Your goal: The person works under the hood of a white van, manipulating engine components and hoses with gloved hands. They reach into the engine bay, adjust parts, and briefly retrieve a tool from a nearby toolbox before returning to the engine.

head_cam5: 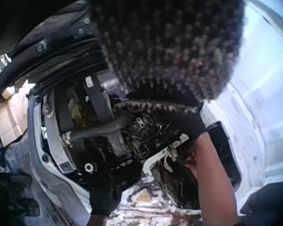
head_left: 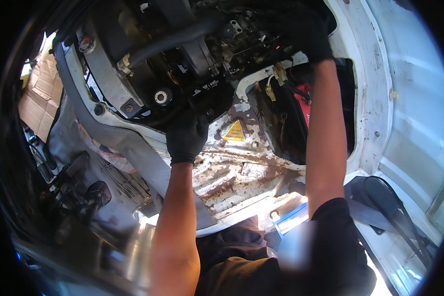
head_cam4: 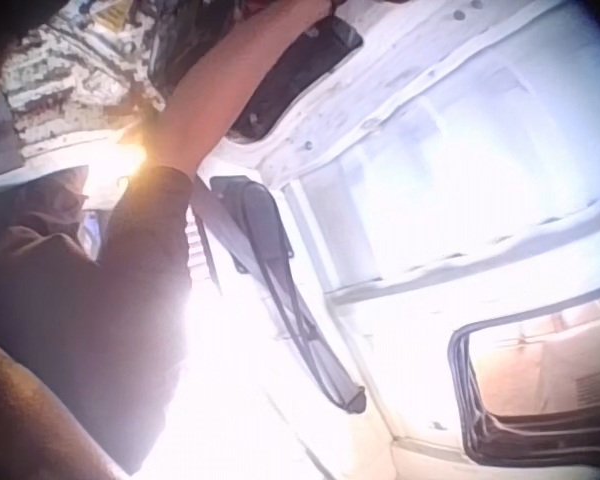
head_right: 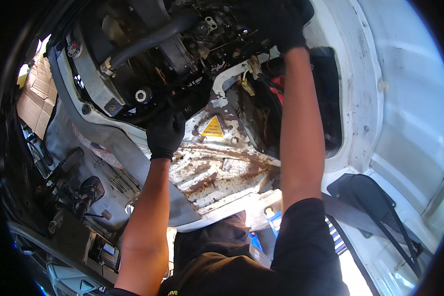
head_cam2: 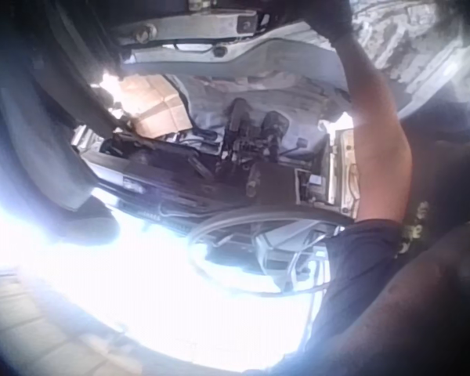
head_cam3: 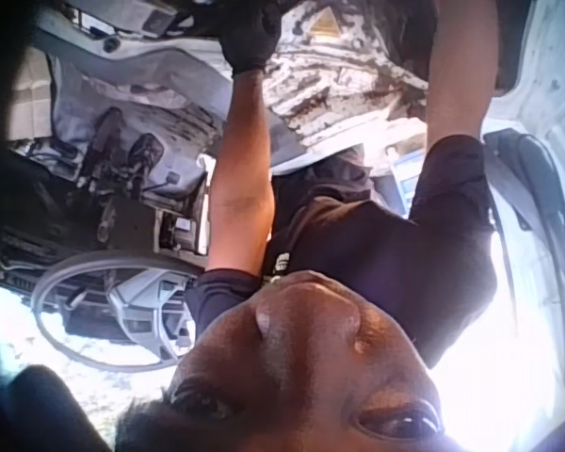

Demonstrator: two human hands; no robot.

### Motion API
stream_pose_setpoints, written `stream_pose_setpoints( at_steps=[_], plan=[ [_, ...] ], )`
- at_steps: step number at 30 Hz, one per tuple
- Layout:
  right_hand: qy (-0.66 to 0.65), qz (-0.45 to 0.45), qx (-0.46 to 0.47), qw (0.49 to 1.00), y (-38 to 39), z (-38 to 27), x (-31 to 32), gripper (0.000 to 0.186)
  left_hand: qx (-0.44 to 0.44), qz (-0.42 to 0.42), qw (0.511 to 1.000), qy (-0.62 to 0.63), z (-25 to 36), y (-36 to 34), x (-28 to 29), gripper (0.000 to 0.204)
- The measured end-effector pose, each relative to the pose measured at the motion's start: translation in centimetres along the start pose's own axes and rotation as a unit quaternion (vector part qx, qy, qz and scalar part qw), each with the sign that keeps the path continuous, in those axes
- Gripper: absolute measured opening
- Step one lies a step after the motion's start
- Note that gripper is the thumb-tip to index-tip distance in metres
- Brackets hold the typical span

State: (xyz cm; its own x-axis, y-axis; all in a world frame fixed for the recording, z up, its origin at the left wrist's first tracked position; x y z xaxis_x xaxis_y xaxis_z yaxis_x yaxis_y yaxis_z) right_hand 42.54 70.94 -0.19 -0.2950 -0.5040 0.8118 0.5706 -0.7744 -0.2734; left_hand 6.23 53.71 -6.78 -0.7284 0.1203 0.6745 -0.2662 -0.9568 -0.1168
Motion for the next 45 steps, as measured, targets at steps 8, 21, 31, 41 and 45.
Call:
stream_pose_setpoints(
  at_steps=[8, 21, 31, 41, 45],
  plan=[
    [-0.210, 0.099, -0.513, 0.826, 6.5, -10.3, 18.3, 0.013, -0.018, 0.008, 1.000, -0.012, -0.4, 0.5, 0.0, 0.024],
    [-0.418, -0.153, -0.415, 0.793, 21.1, -33.5, 26.8, 0.026, -0.148, 0.070, 0.982, -0.090, 1.2, 1.3, 0.6, 0.030],
    [-0.341, -0.370, -0.397, 0.768, 40.4, -33.3, 41.4, 0.024, -0.111, -0.001, 0.994, -0.016, -9.1, 1.2, 0.0, 0.038],
    [-0.143, -0.411, -0.806, 0.400, 74.8, -51.5, 65.3, 0.024, -0.205, -0.075, 0.973, 0.070, 9.4, 25.7, 1.0, 0.015],
    [-0.190, -0.443, -0.804, 0.348, 75.5, -58.6, 69.3, 0.028, -0.211, -0.158, 0.962, 0.073, 13.2, 34.3, 1.2, 0.014]
  ],
)
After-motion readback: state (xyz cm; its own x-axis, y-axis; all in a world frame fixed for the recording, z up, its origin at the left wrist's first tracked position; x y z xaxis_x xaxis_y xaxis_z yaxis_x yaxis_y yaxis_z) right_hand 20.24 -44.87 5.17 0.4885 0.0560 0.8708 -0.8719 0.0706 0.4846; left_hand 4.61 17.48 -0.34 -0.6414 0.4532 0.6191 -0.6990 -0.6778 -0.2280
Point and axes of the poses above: each hand's wrist, its own y-axis away from the middle knuckle, its own x-axis out of the back of the hand, z = x × y, the point moved 9 cm from there along -y, towards the middle knuckle, and after that the axes turned 15 degrees about y, right-handed, at the moved point
